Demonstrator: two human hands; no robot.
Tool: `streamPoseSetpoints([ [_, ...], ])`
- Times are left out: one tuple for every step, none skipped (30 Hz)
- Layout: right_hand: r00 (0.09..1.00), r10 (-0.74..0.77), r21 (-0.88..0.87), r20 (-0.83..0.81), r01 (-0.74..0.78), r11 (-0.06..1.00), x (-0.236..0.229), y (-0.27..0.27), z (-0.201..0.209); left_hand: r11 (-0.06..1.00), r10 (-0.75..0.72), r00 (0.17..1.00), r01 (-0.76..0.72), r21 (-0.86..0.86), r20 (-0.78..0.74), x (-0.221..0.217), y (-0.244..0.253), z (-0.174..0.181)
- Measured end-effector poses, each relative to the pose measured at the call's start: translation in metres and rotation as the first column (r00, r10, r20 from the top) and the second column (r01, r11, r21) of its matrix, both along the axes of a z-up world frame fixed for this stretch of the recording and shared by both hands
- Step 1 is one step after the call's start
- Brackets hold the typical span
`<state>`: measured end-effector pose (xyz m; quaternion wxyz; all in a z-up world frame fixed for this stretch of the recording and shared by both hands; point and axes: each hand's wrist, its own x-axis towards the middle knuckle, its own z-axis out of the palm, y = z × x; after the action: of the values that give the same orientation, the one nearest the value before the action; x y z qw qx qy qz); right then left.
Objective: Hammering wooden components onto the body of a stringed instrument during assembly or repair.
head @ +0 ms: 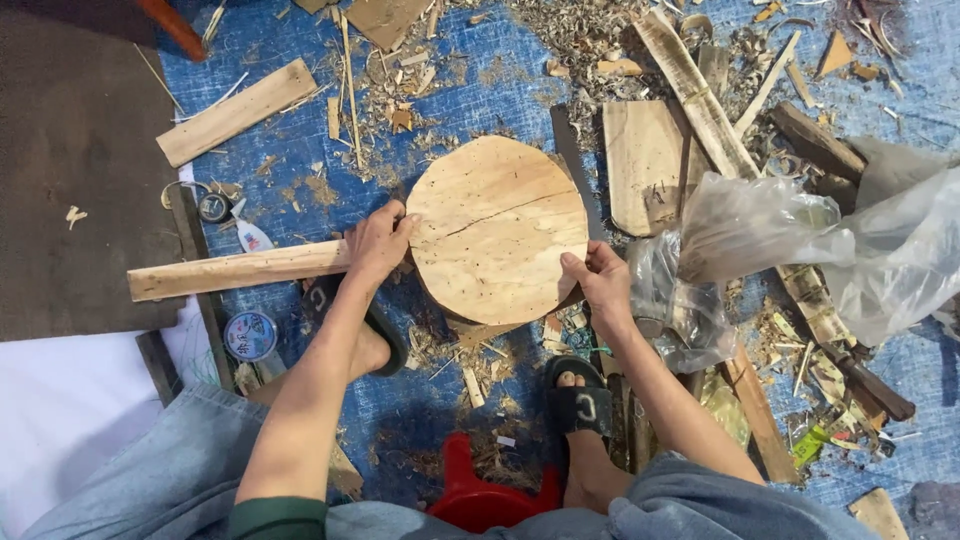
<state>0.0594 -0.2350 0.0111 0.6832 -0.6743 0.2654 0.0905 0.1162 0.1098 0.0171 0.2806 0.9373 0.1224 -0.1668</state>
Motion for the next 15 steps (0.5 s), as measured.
streamPoseSetpoints([
  [1.000, 0.000, 0.000, 0.000, 0.000, 1.000, 0.000, 0.000, -0.002, 1.000, 0.000, 1.000, 0.000, 0.000, 0.000, 0.001, 0.002, 0.000],
  [1.000, 0.002, -0.010, 0.000, -0.002, 1.000, 0.000, -0.001, -0.003, 1.000, -0.008, 1.000, 0.009, 0.005, -0.014, 0.002, 0.003, 0.000],
  [1.000, 0.005, -0.021, 0.001, -0.005, 1.000, 0.001, -0.002, -0.005, 1.000, -0.017, 0.999, 0.017, 0.010, -0.029, 0.002, 0.005, 0.000],
  [1.000, 0.005, -0.021, 0.002, -0.005, 1.000, 0.000, -0.004, -0.012, 1.000, -0.017, 0.999, 0.017, 0.010, -0.028, 0.003, 0.005, 0.004],
  [1.000, 0.007, -0.029, 0.001, -0.007, 1.000, -0.001, -0.006, -0.019, 1.000, -0.010, 0.998, 0.011, 0.012, -0.065, 0.004, 0.005, 0.007],
  [1.000, 0.009, -0.037, 0.000, -0.009, 0.999, -0.002, -0.007, -0.027, 1.000, -0.003, 0.995, 0.005, 0.014, -0.103, 0.004, 0.005, 0.011],
  [1.000, 0.009, -0.037, 0.000, -0.009, 0.999, -0.003, -0.004, -0.022, 1.000, -0.003, 0.995, 0.004, 0.014, -0.103, 0.004, 0.005, 0.011],
  [1.000, 0.004, -0.043, -0.005, -0.005, 0.999, -0.002, -0.002, -0.016, 1.000, 0.005, 0.994, -0.004, 0.016, -0.106, 0.005, 0.004, 0.010],
  [1.000, -0.001, -0.049, -0.010, 0.000, 0.999, -0.002, 0.000, -0.011, 1.000, 0.014, 0.994, -0.012, 0.018, -0.110, 0.005, 0.003, 0.011],
  [1.000, -0.001, -0.051, -0.008, 0.000, 0.999, -0.003, 0.002, -0.006, 1.000, 0.013, 0.994, -0.012, 0.016, -0.107, 0.005, 0.002, 0.014],
  [1.000, -0.006, -0.043, -0.015, 0.006, 0.999, -0.004, 0.004, -0.001, 1.000, 0.017, 0.994, -0.015, 0.016, -0.109, 0.005, 0.000, 0.018],
  [1.000, -0.011, -0.033, -0.023, 0.010, 0.999, -0.005, 0.007, 0.004, 1.000, 0.022, 0.994, -0.020, 0.017, -0.112, 0.004, -0.001, 0.021],
  [1.000, -0.010, -0.034, -0.021, 0.009, 0.999, -0.005, 0.006, 0.002, 1.000, 0.022, 0.994, -0.021, 0.016, -0.110, 0.003, -0.007, 0.034],
  [1.000, -0.006, -0.050, -0.009, 0.006, 0.999, -0.006, 0.006, 0.001, 0.998, 0.054, 0.992, -0.055, -0.006, -0.116, 0.002, -0.013, 0.046],
  [1.000, -0.002, -0.066, 0.002, 0.003, 0.998, -0.006, 0.005, 0.000, 0.996, 0.085, 0.989, -0.089, -0.028, -0.122, 0.001, -0.019, 0.059],
])
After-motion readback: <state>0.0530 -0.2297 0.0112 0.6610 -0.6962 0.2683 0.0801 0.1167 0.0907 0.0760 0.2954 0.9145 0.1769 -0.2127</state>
